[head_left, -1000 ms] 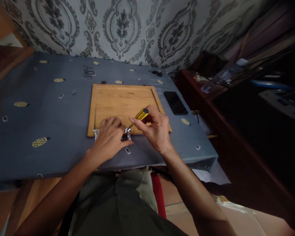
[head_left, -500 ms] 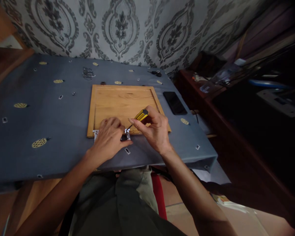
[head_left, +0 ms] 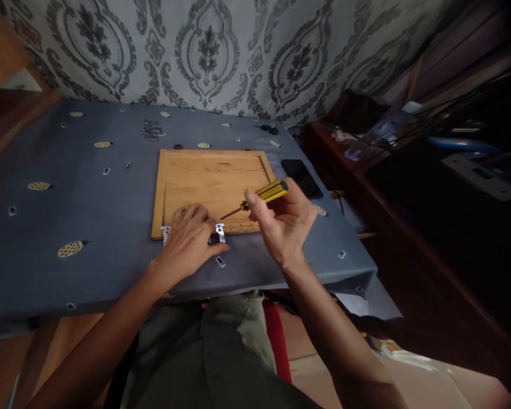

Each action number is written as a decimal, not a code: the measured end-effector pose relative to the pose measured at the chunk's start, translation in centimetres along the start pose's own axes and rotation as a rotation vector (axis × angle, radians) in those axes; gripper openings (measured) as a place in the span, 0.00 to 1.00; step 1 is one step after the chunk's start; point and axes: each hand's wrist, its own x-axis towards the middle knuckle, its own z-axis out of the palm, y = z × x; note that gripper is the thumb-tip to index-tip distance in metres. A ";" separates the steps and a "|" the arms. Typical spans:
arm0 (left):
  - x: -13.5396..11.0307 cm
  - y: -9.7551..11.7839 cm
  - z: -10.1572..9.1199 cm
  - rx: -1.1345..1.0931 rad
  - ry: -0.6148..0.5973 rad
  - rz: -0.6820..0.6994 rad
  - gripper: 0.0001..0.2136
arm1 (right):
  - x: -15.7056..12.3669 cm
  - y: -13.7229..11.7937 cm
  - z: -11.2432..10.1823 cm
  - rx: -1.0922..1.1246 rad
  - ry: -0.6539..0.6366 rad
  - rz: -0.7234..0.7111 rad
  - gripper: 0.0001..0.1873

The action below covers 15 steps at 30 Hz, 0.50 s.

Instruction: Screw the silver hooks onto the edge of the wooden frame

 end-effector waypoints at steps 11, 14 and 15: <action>0.0 -0.2 0.1 -0.016 0.014 0.005 0.18 | -0.8 1.3 0.5 -0.043 -0.081 -0.057 0.22; 0.1 -0.1 0.1 -0.020 0.004 -0.001 0.18 | -0.8 1.4 0.6 -0.054 -0.089 -0.052 0.23; 0.1 -0.1 0.1 -0.021 0.006 -0.001 0.18 | -0.8 1.4 0.7 -0.055 -0.094 -0.043 0.23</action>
